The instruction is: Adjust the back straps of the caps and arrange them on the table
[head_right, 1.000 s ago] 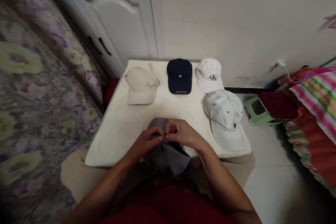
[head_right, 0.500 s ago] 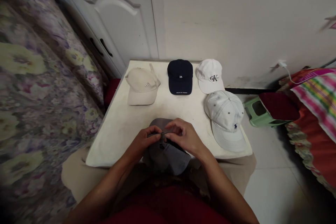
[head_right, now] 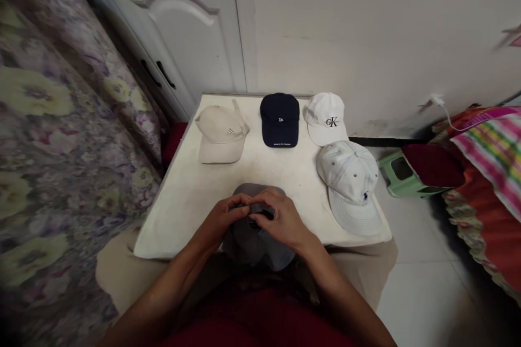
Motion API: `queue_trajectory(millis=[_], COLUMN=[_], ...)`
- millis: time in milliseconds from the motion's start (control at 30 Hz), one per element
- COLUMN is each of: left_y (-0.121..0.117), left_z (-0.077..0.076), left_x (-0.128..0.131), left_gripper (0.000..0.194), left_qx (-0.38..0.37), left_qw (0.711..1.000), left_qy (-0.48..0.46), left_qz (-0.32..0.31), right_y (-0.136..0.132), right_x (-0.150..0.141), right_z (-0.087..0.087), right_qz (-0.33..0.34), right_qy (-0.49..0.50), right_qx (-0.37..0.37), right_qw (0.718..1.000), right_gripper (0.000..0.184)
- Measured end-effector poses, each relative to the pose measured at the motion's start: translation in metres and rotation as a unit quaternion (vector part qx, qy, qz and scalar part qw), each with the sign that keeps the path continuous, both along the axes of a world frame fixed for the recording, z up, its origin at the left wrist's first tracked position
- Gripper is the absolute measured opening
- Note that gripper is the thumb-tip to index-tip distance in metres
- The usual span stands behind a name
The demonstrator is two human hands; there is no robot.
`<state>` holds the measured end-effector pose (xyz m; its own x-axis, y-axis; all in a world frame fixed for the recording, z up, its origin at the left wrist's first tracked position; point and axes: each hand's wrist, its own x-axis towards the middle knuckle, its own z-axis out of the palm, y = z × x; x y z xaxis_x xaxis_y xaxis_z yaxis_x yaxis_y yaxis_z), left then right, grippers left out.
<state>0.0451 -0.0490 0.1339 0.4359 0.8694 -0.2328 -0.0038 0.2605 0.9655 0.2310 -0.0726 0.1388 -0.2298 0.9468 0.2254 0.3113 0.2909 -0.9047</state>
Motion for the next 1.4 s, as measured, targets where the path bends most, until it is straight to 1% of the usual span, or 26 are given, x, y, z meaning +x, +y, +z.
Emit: queue_trajectory(millis=[100,167,333,433,467,533,600,633,667,733,767,833,900,1000,1067,1167,1267,1400], left_y=[0.000,0.000,-0.003,-0.007,-0.009,-0.014,-0.020,-0.024,-0.027,-0.032,-0.034,-0.035,-0.034,-0.030,-0.028,-0.027,-0.026,-0.026], left_z=[0.000,0.002,0.005,0.004,0.004,0.003,0.003,0.003,0.004,0.005,0.005,0.006,0.007,0.008,0.008,0.007,0.005,0.001], left_x=[-0.002,-0.004,-0.005,-0.006,-0.006,-0.007,-0.008,-0.008,-0.008,-0.008,-0.007,-0.006,-0.006,-0.006,-0.006,-0.005,-0.004,-0.003], left_gripper=[0.015,0.016,0.016,0.014,0.013,0.007,0.002,0.004,0.006,0.007,0.008,0.010,0.013,0.015,0.015,0.015,0.015,0.016], left_qx=[-0.018,-0.011,0.053,0.083,0.106,0.188,0.288,0.328,0.353,0.368,0.365,0.343,0.303,0.221,0.174,0.127,0.106,0.063], left_qw=[1.000,1.000,0.993,0.987,0.983,0.965,0.928,0.908,0.892,0.878,0.878,0.888,0.910,0.947,0.963,0.973,0.976,0.987], left_qy=[0.001,0.019,0.102,0.129,0.135,0.154,0.192,0.217,0.242,0.281,0.292,0.293,0.275,0.227,0.198,0.181,0.170,0.116], left_qz=[-0.002,0.007,0.037,0.049,0.059,0.096,0.135,0.146,0.145,0.122,0.108,0.088,0.073,0.057,0.057,0.070,0.082,0.093], right_y=[0.001,0.001,0.002,0.001,0.001,0.000,0.000,0.000,0.000,0.000,0.000,0.000,0.000,0.000,0.000,-0.001,0.000,0.001], right_x=[0.001,0.001,0.000,0.000,0.000,0.000,0.000,0.000,-0.001,-0.001,-0.001,0.000,0.000,0.000,0.000,-0.001,-0.001,-0.003], right_z=[-0.002,-0.003,-0.009,-0.012,-0.013,-0.014,-0.014,-0.014,-0.014,-0.014,-0.014,-0.014,-0.014,-0.015,-0.016,-0.018,-0.019,-0.019], right_qz=[0.004,0.011,0.012,0.009,0.012,0.018,0.019,0.019,0.019,0.024,0.028,0.032,0.034,0.039,0.046,0.058,0.066,0.082], right_qy=[-0.005,0.004,0.028,0.042,0.048,0.056,0.055,0.052,0.049,0.040,0.033,0.018,0.002,-0.022,-0.037,-0.053,-0.068,-0.067], right_qx=[-0.013,-0.032,-0.116,-0.148,-0.154,-0.161,-0.156,-0.149,-0.142,-0.128,-0.120,-0.102,-0.079,-0.041,-0.020,0.003,0.029,0.038], right_qw=[1.000,0.999,0.993,0.988,0.987,0.985,0.986,0.987,0.988,0.991,0.992,0.994,0.996,0.998,0.998,0.997,0.995,0.994], right_gripper=[0.025,0.023,0.022,0.022,0.022,0.022,0.021,0.021,0.020,0.019,0.019,0.018,0.018,0.020,0.021,0.022,0.022,0.021])
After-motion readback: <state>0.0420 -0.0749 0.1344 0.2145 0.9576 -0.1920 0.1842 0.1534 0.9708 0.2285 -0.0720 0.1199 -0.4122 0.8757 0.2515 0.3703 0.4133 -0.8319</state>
